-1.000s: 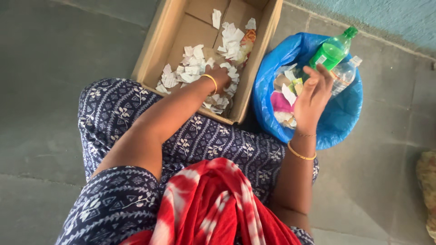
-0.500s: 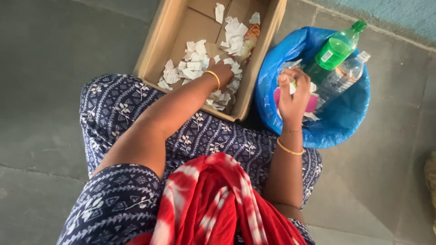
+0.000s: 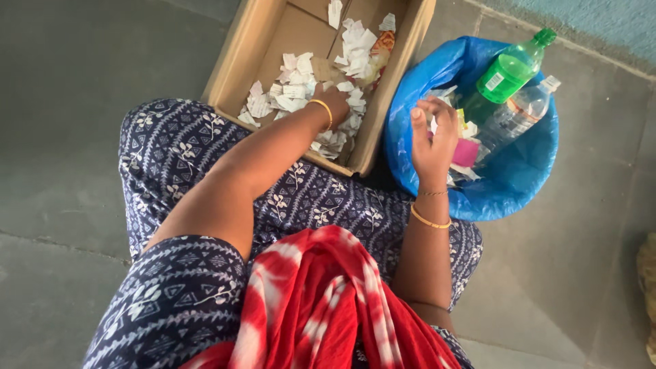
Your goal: The person sits on the floor and sorts small pieces of paper and plastic from a cardboard box into a blue plastic bag. They handle items one at a time, occasionally unfolding or separating pieces before placing them into the bag.
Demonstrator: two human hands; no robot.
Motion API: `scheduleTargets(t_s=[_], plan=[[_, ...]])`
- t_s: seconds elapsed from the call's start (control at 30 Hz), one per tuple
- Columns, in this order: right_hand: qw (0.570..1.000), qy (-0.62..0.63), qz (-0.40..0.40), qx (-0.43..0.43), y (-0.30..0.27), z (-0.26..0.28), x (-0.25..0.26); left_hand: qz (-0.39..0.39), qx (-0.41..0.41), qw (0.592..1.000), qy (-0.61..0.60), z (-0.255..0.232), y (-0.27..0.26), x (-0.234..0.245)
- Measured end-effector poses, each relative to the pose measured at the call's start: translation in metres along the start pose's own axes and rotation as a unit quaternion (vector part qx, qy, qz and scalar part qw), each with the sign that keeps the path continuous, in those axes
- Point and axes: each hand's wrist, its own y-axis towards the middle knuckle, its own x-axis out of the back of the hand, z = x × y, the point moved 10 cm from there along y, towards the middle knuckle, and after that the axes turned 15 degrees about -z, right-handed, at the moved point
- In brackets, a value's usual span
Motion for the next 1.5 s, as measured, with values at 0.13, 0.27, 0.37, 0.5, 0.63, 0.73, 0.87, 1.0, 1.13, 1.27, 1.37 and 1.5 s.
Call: scheduleTargets(t_s=[0.13, 0.27, 0.37, 0.5, 0.63, 0.73, 0.87, 1.0, 1.13, 1.27, 1.37, 1.5], plan=[[1.0, 0.003, 0.0, -0.008, -0.002, -0.002, 0.0, 0.007, 0.023, 0.999, -0.026, 0.007, 0.003, -0.004], [0.999, 0.025, 0.005, -0.035, -0.005, -0.006, -0.004, -0.002, 0.032, 0.999, -0.039, 0.009, 0.009, -0.009], [0.999, 0.026, 0.01, -0.036, -0.006, -0.007, -0.006, 0.023, 0.026, 0.999, -0.015, 0.008, 0.006, -0.009], [0.998, 0.021, 0.007, -0.051, -0.008, -0.011, -0.006, 0.041, 0.021, 0.999, 0.023, 0.008, 0.001, -0.006], [0.999, 0.022, 0.008, -0.045, -0.008, -0.01, -0.007, 0.009, 0.022, 0.999, 0.036, 0.009, 0.003, -0.006], [0.999, 0.02, 0.012, -0.044, -0.008, -0.011, -0.007, 0.026, 0.022, 0.999, 0.032, 0.01, 0.004, -0.009], [0.999, 0.009, 0.016, -0.045, -0.008, -0.011, -0.008, 0.008, 0.018, 0.999, 0.039, 0.01, 0.006, -0.013], [0.999, 0.007, 0.014, -0.035, -0.008, -0.008, -0.007, 0.029, 0.023, 0.999, 0.03, 0.012, 0.006, -0.02], [0.999, 0.013, 0.008, -0.033, -0.007, -0.007, -0.004, -0.076, 0.065, 0.995, 0.003, 0.015, 0.008, 0.0], [0.999, 0.015, 0.006, -0.04, -0.007, -0.009, -0.005, -0.05, 0.071, 0.996, 0.01, 0.015, 0.005, 0.009], [0.999, 0.022, 0.007, -0.027, -0.007, -0.007, -0.006, -0.037, 0.064, 0.996, 0.04, 0.018, 0.005, 0.005], [0.999, 0.015, 0.01, -0.035, -0.007, -0.008, -0.006, -0.095, 0.045, 0.993, 0.049, 0.023, 0.008, 0.004]])
